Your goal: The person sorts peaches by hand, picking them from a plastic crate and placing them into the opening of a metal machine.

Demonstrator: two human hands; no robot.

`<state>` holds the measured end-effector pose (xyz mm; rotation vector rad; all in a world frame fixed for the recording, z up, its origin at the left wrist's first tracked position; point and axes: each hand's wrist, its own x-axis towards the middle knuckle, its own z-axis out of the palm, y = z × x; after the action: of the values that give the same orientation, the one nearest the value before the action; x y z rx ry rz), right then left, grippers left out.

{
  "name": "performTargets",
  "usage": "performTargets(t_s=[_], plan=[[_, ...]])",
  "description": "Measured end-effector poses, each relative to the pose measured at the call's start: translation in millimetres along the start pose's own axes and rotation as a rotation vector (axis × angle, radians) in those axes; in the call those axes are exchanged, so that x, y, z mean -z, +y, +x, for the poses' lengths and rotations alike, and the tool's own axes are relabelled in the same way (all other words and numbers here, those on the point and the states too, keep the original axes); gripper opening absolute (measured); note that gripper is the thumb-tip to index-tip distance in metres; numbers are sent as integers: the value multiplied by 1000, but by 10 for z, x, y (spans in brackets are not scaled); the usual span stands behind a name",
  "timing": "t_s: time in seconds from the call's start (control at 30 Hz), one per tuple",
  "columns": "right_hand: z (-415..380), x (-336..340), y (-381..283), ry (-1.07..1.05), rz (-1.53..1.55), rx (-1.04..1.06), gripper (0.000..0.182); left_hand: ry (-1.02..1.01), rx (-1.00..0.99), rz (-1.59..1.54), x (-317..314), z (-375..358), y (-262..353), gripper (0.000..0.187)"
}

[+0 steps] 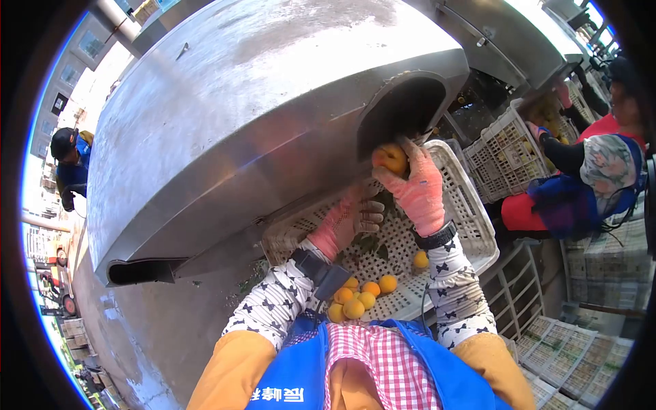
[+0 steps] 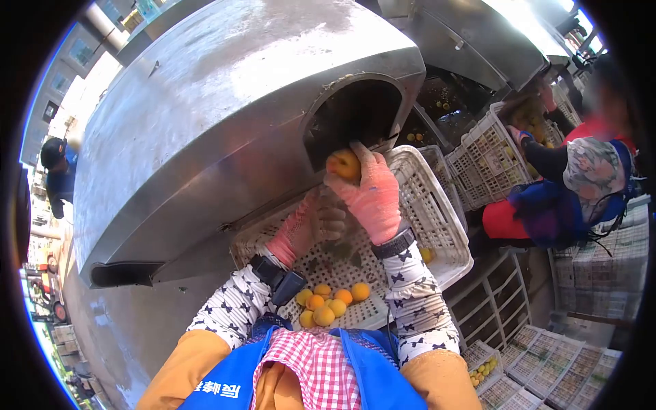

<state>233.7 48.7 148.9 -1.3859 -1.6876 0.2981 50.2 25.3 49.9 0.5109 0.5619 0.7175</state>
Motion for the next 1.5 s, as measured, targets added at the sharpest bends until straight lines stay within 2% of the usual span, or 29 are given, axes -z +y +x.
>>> performTargets(t_s=[0.07,0.13,0.2,0.27,0.3,0.37,0.43,0.47,0.5,0.53,0.6,0.67,0.73,0.77,0.8,0.87,0.93,1.0,1.03,1.07,1.13,1.17,1.2,1.23,1.27,1.33,1.37,1.43,1.5], plan=[[141,-248,251,20,-123,-1,70,416,249,413,175,-20,-331,79],[224,-425,345,-2,-254,-73,66,300,289,635,299,-312,-560,60],[305,-415,236,-75,-250,-160,55,170,498,1148,824,-374,-998,55],[378,-495,246,-60,-242,-123,40,-140,783,1392,951,-489,-1078,67],[476,-611,272,-66,-247,-130,40,-146,788,1384,1090,-495,-1217,67],[676,-781,340,55,-402,69,39,-108,955,1659,1290,-530,-1590,98],[754,-430,403,52,133,45,37,80,981,1651,1307,-557,-1751,112],[616,-256,467,27,592,-139,32,54,964,1532,1279,-562,-1717,118],[495,-35,531,116,426,-104,42,-81,969,1438,1335,-533,-1793,122],[314,133,602,125,454,-253,38,-153,987,1587,1192,-512,-1801,123],[-167,287,1129,-100,187,-413,32,-220,1066,1589,1200,-458,-1740,124],[-575,305,1504,-788,-148,-772,33,-293,1110,1602,1369,-382,-1849,122],[-1141,67,2026,-1310,-568,-455,38,32,1052,1446,1711,-398,-2309,108],[-1232,-30,1988,-1440,-653,-581,39,190,1097,1598,1501,-364,-2299,104],[-1324,-148,1918,-1568,-733,-706,41,186,1109,1591,1389,-363,-2272,104],[-1689,-318,2100,-1687,-716,-658,41,322,1148,1569,1304,-410,-2234,98],[-1945,-488,2268,-1653,-801,-616,41,227,1228,1462,1454,-336,-2177,95],[-1563,-426,1979,-1716,-582,-674,53,136,1258,1135,1126,-354,-1738,94],[-1567,-401,2037,-1532,-362,-653,59,163,1215,945,1195,-403,-1854,95],[-1547,-373,2080,-1340,-154,-615,65,171,1201,948,1128,-432,-1960,95],[-1045,-119,1492,-1097,195,-600,73,609,1089,1051,897,-422,-2197,91],[-866,7,1253,-976,244,-488,76,467,1066,1192,922,-417,-2243,89],[-710,124,994,-858,255,-421,74,322,1038,1335,967,-396,-2287,87],[-550,241,750,-771,261,-389,74,35,953,1488,1043,-408,-2320,79],[-452,327,588,-665,261,-358,72,47,927,1504,961,-376,-2265,79],[-322,336,383,-432,250,-316,71,568,1091,1223,679,-294,-2042,79],[-220,273,316,-410,250,-284,71,600,1054,1206,584,-297,-1954,80],[-33,104,146,-29,-68,-29,71,527,975,1282,613,-272,-1968,84],[149,-143,100,7,-171,-34,71,507,904,1321,551,-228,-1922,86]])
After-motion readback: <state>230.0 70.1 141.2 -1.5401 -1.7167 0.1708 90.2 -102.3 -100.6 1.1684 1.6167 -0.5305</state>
